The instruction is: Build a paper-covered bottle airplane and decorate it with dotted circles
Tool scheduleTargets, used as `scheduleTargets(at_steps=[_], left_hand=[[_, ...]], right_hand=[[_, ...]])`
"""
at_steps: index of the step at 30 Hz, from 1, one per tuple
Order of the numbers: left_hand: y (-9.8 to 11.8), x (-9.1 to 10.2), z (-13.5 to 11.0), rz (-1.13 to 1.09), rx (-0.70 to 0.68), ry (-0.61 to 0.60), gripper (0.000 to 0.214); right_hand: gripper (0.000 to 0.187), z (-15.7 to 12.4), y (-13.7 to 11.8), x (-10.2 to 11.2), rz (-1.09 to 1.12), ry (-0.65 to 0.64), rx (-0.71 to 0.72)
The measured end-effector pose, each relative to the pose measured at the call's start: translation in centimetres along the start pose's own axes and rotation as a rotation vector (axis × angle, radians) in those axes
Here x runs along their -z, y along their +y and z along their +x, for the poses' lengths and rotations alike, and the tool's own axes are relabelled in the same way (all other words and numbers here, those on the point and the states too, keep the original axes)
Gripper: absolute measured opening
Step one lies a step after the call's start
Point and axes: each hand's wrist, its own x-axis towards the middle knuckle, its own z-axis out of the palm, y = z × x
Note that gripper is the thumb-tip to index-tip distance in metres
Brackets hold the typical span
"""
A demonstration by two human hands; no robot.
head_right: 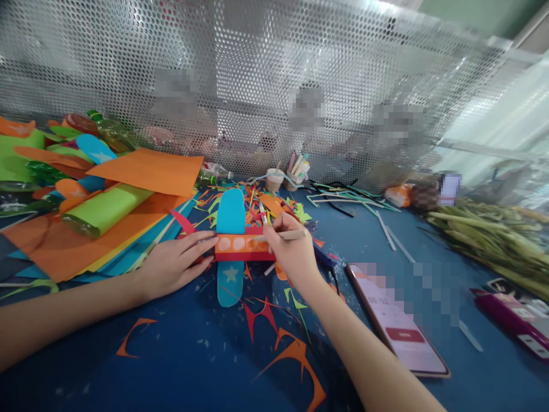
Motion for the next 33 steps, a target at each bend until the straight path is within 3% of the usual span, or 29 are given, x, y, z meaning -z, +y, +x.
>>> scheduleTargets(at_steps=[33], left_hand=[[0.0,0.11,0.12,0.003,-0.003,0.001,0.03]], right_hand=[[0.022,0.17,0.12,0.16,-0.024,-0.001,-0.012]])
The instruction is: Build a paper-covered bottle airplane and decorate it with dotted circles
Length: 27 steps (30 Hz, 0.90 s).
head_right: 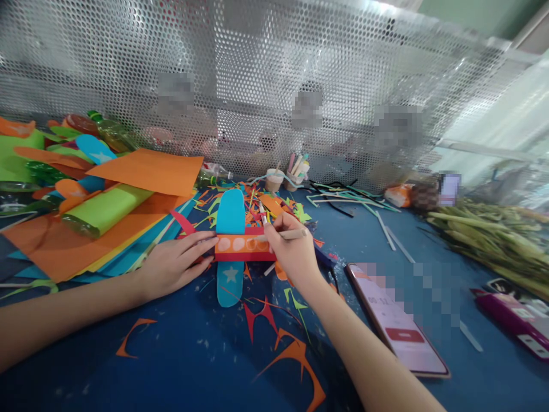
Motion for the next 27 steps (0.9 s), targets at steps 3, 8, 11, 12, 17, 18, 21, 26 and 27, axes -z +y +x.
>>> scheduleTargets(at_steps=[3,8,11,12,17,18,21,26,27], left_hand=[[-0.02,-0.02,-0.06,-0.006,0.006,-0.004,0.03],[0.03,0.05,-0.02,-0.004,0.0,0.002,0.03],[0.06,0.04,0.01,-0.01,0.006,-0.013,0.031],[0.07,0.03,0.01,-0.012,0.01,-0.018,0.031],[0.05,0.03,-0.04,-0.012,0.02,-0.023,0.031],[0.04,0.05,-0.04,-0.015,0.015,-0.022,0.031],[0.03,0.08,-0.03,-0.019,0.008,-0.012,0.03],[0.0,-0.01,-0.07,-0.02,0.01,-0.018,0.031],[-0.01,-0.02,-0.07,-0.021,0.009,-0.015,0.031]], right_hand=[[0.022,0.04,0.04,0.01,0.011,0.005,-0.01],[0.022,0.01,0.01,0.03,0.015,0.003,0.004],[0.023,0.0,-0.04,0.06,0.014,0.005,-0.006],[0.022,0.0,-0.05,0.08,0.015,0.004,-0.011],[0.023,-0.01,-0.13,0.13,0.014,0.005,-0.018],[0.023,-0.01,-0.13,0.12,0.017,0.004,-0.017],[0.023,-0.03,-0.07,0.08,0.021,-0.005,-0.011],[0.024,-0.06,-0.09,0.0,0.037,-0.004,-0.003],[0.024,-0.07,-0.12,-0.02,0.037,-0.004,-0.002]])
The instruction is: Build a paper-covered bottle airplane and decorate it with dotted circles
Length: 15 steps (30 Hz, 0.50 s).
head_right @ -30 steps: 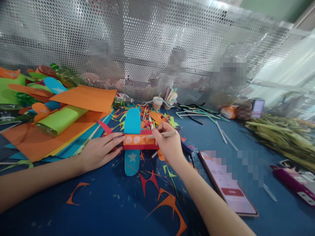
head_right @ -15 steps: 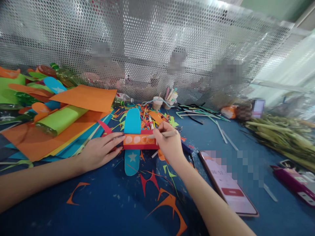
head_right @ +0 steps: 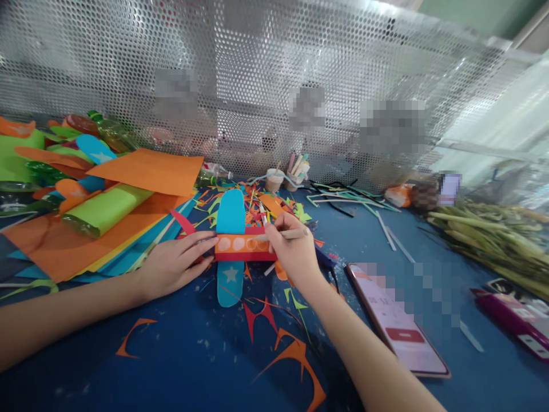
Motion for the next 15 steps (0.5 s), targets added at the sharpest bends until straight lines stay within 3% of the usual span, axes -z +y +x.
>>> scheduleTargets(at_steps=[15], left_hand=[[0.0,-0.02,0.07,0.011,-0.004,0.012,0.03]], right_hand=[[0.023,-0.11,0.06,-0.07,0.001,-0.014,0.0]])
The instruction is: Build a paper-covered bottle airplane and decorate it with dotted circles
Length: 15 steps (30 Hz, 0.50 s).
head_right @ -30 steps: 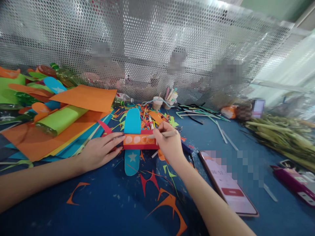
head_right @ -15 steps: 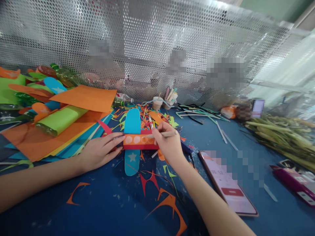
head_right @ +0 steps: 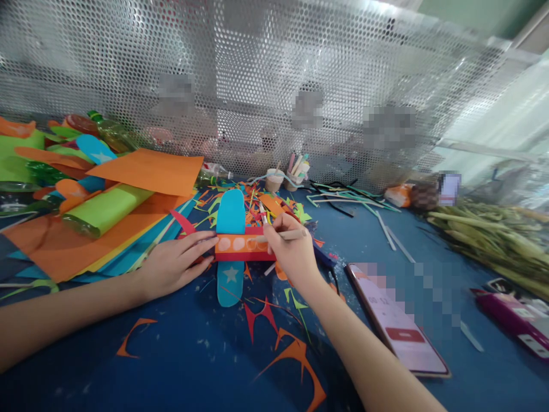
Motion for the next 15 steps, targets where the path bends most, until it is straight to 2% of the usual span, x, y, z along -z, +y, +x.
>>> scheduleTargets(at_steps=[11,15], left_hand=[[0.06,0.07,0.02,0.004,-0.007,0.01,0.03],[0.04,0.03,-0.01,0.008,-0.006,0.013,0.03]], right_hand=[[0.023,-0.03,0.0,-0.19,-0.009,0.011,0.006],[0.024,-0.1,-0.04,-0.15,-0.027,-0.024,-0.001]])
